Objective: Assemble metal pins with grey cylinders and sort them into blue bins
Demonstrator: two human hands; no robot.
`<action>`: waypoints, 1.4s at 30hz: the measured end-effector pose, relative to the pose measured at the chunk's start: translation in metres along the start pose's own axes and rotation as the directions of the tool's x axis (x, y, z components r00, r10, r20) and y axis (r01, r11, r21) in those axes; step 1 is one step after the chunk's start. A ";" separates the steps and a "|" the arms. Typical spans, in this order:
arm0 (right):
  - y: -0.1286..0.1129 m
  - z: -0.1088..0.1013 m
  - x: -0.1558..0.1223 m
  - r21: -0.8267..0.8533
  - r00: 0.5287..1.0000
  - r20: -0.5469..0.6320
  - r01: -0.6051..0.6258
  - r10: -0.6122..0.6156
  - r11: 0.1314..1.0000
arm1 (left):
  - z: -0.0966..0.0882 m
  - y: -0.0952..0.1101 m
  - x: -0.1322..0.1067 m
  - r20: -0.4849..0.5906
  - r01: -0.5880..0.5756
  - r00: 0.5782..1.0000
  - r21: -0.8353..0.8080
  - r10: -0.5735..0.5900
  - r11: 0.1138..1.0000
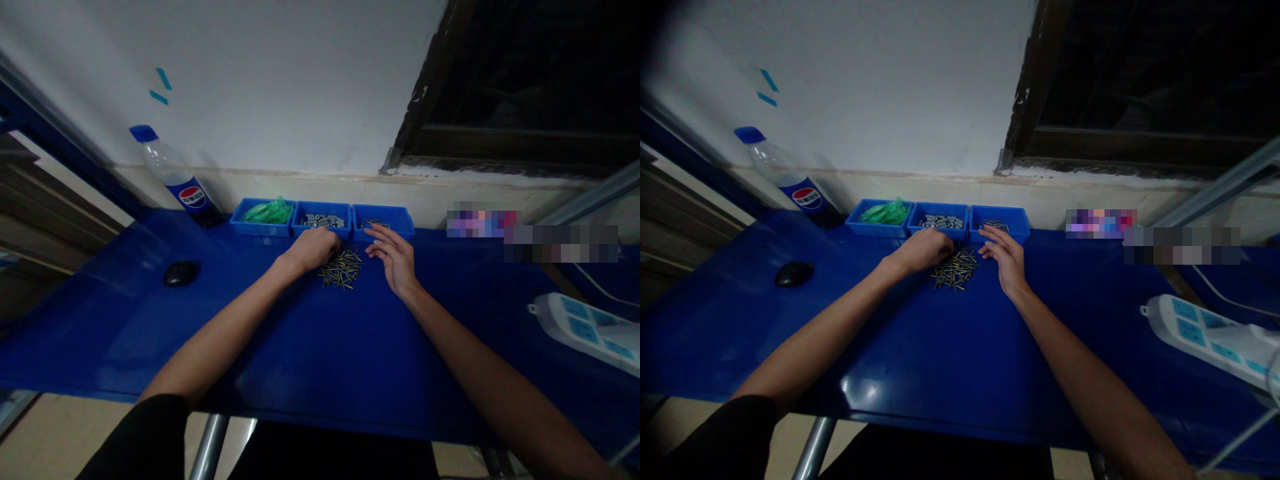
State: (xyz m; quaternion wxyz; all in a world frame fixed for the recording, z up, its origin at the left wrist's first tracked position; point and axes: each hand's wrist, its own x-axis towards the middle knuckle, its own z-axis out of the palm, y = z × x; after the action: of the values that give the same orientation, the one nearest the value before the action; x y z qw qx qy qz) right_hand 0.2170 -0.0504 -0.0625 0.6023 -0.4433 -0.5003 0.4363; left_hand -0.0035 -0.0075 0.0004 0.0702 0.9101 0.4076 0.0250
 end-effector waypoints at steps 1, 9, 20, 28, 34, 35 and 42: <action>0.000 0.000 0.000 -0.009 1.000 0.006 0.001 -0.001 1.000 | 0.000 0.000 0.000 -0.007 0.004 1.000 0.000 -0.004 1.000; -0.002 0.001 0.001 0.037 1.000 0.013 -0.008 0.007 0.999 | 0.004 -0.001 -0.002 -0.001 -0.018 1.000 0.006 0.018 1.000; 0.001 0.001 0.000 0.043 0.997 0.074 0.000 -0.003 0.999 | -0.011 -0.004 0.001 -0.289 -0.182 0.955 -0.386 0.069 0.904; 0.002 0.003 -0.001 -0.003 0.980 0.197 -0.022 0.022 1.000 | -0.005 -0.001 0.003 -0.328 -0.200 0.942 -0.711 -0.066 0.674; 0.002 0.002 0.001 0.027 0.986 0.157 -0.055 0.050 0.998 | -0.001 -0.002 0.005 -0.326 -0.187 0.943 -0.677 -0.063 0.712; 0.002 0.001 0.001 0.033 0.987 0.152 -0.059 0.053 0.998 | -0.001 -0.002 0.005 -0.324 -0.184 0.944 -0.659 -0.055 0.729; 0.007 0.003 0.002 0.057 0.997 0.075 -0.024 0.020 0.998 | -0.004 -0.001 0.002 -0.236 -0.161 0.969 -0.369 0.075 0.915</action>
State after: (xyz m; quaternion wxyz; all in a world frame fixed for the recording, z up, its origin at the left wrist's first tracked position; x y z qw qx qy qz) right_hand 0.2142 -0.0463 -0.0685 0.5909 -0.4147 -0.5047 0.4734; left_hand -0.0032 -0.0051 0.0040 0.2014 0.8933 0.3439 0.2079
